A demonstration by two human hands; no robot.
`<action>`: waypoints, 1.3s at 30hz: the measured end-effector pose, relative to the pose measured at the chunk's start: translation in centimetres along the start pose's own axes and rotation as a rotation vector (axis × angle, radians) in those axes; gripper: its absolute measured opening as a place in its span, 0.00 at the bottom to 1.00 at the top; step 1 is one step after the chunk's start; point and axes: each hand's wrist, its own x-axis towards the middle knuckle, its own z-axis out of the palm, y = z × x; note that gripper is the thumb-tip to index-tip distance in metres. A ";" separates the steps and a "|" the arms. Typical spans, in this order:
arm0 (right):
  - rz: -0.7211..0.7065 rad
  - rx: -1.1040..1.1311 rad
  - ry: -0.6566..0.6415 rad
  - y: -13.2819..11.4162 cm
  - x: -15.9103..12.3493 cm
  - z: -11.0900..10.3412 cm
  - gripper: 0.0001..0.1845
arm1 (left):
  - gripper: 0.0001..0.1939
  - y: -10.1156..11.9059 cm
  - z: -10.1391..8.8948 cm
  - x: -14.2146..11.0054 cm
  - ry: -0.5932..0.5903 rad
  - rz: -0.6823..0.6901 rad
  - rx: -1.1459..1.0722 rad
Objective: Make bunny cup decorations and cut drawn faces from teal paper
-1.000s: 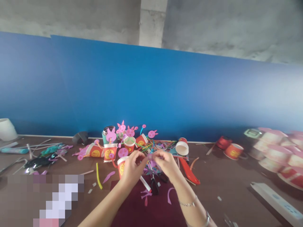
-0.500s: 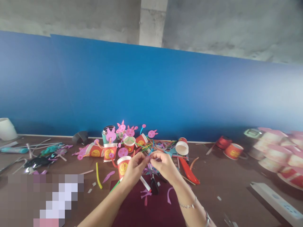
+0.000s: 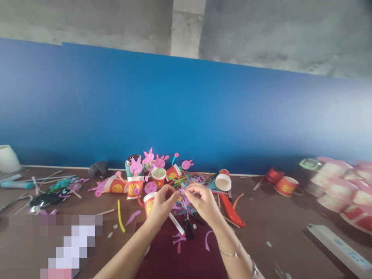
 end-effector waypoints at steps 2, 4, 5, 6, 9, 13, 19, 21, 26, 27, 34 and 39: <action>-0.084 -0.063 0.040 0.0 0.0 0.2 0.08 | 0.18 0.0 0.2 -0.1 -0.001 0.012 0.049; -0.144 -0.107 0.040 0.0 -0.1 0.3 0.08 | 0.18 -0.1 0.3 -0.1 -0.061 0.017 0.083; -0.165 -0.123 0.034 -0.1 -0.1 0.3 0.08 | 0.18 -0.2 0.3 -0.1 -0.081 0.021 0.093; -0.184 -0.139 0.024 -0.2 -0.2 0.4 0.08 | 0.18 -0.3 0.4 -0.1 -0.089 0.026 0.100; -0.229 -0.186 -0.015 -0.6 -0.3 0.3 0.09 | 0.15 -0.7 0.3 0.0 -0.100 0.033 0.123; -0.288 -0.213 -0.052 -0.9 -0.3 0.1 0.09 | 0.12 -1.0 0.1 0.2 -0.135 0.042 0.147; -0.330 -0.259 -0.066 -0.7 -0.4 0.3 0.10 | 0.09 -0.8 0.2 0.1 -0.100 0.043 0.197; -0.333 -0.262 -0.068 -0.6 -0.5 0.4 0.10 | 0.08 -0.8 0.3 0.0 -0.080 0.047 0.208; -0.278 -0.172 -0.074 -0.8 -0.4 0.5 0.09 | 0.07 -0.7 0.3 -0.1 -0.080 0.080 0.187; -0.251 -0.140 -0.071 -0.8 -0.3 0.5 0.08 | 0.07 -0.6 0.3 -0.1 -0.077 0.085 0.181; 0.274 0.174 0.029 0.3 0.3 -0.6 0.11 | 0.08 -0.8 0.0 0.0 -0.151 0.046 0.229; 0.413 0.282 0.028 1.2 0.5 -1.1 0.11 | 0.06 -1.2 -0.1 -0.3 -0.138 0.155 0.520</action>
